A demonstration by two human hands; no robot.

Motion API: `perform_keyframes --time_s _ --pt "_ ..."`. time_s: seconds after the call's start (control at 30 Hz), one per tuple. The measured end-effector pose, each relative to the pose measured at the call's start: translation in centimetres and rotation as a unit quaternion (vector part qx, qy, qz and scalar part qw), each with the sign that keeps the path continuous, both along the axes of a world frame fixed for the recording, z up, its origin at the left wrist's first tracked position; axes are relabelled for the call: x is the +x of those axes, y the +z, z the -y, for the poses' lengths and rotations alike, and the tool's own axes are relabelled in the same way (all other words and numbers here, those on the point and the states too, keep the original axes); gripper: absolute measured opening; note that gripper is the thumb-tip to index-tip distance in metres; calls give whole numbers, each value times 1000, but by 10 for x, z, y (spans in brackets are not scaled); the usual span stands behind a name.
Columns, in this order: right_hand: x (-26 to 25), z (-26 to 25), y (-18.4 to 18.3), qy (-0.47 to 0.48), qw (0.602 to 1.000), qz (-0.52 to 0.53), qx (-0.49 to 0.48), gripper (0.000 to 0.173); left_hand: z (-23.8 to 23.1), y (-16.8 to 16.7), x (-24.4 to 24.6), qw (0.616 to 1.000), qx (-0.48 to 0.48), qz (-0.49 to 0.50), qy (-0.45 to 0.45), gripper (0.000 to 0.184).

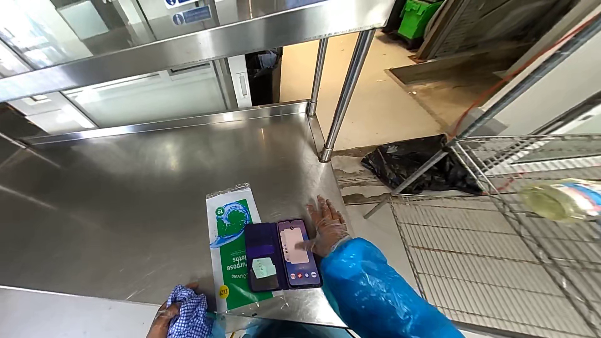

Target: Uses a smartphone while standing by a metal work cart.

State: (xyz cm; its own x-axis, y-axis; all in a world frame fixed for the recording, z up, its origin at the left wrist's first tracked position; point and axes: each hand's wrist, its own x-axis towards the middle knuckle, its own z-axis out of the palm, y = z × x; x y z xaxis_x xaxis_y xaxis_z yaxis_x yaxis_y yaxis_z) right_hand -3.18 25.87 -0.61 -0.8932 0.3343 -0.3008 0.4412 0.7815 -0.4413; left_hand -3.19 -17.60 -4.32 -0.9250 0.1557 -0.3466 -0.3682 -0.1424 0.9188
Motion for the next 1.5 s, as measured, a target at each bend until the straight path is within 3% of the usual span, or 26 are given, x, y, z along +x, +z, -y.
perform_keyframes --time_s 0.07,0.13,0.2,0.27,0.33,0.47,0.53,0.57,0.67,0.73,0.77,0.87,0.93,1.17,1.23,1.27,1.33,1.4,1.5 --pt "0 -10 -10 -84 983 -162 3 95 0 0 0 1000 7 -2 -2 39" --pt "2 -10 -10 -107 958 -265 -8 94 0 0 1 1000 9 -8 -2 38" --pt "8 -1 -7 -42 980 -195 -19 108 -2 5 3 1000 9 -11 -4 38" --pt "6 6 4 25 1000 -16 -7 123 -3 6 3 1000 10 -7 3 38" --pt "1 5 5 31 999 43 9 124 -4 6 3 1000 -4 3 11 36" --pt "3 -11 -8 -114 976 -187 2 100 2 -2 1 1000 -13 4 -2 36" --pt "7 -8 -11 -98 964 -246 -28 99 9 -12 -2 999 9 -3 -38 42" --pt "12 -3 -9 -70 973 -214 -45 101 10 -13 -1 999 14 -3 -40 43" --pt "9 5 7 10 1000 17 -5 125 -1 1 3 1000 -2 1 -2 39" --pt "3 5 5 24 997 72 21 128 -2 4 3 1000 4 -1 -2 40" --pt "1 1 3 9 998 54 24 123 0 1 1 1000 10 -1 -9 40" --pt "1 -18 -5 -104 978 -179 8 97 7 -10 -4 1000 7 10 -17 38" --pt "3 -16 -1 -110 966 -233 -24 95 10 -17 -5 999 24 3 -33 41" --pt "10 6 6 11 1000 -24 -5 126 4 -9 -3 1000 13 -5 -17 38" --pt "6 10 8 45 997 55 14 125 11 -18 -6 999 22 -11 -41 40" --pt "5 7 6 25 999 31 17 118 14 -21 -8 998 28 -12 -49 40" --pt "5 -6 -2 -71 991 -114 29 102 10 -14 -5 999 27 -11 -44 39" --pt "5 -14 -8 -120 959 -256 30 101 1 -1 0 1000 -3 -12 -8 35" --pt "10 -12 -3 -107 966 -235 1 100 2 -4 -1 1000 -4 -1 -8 34"
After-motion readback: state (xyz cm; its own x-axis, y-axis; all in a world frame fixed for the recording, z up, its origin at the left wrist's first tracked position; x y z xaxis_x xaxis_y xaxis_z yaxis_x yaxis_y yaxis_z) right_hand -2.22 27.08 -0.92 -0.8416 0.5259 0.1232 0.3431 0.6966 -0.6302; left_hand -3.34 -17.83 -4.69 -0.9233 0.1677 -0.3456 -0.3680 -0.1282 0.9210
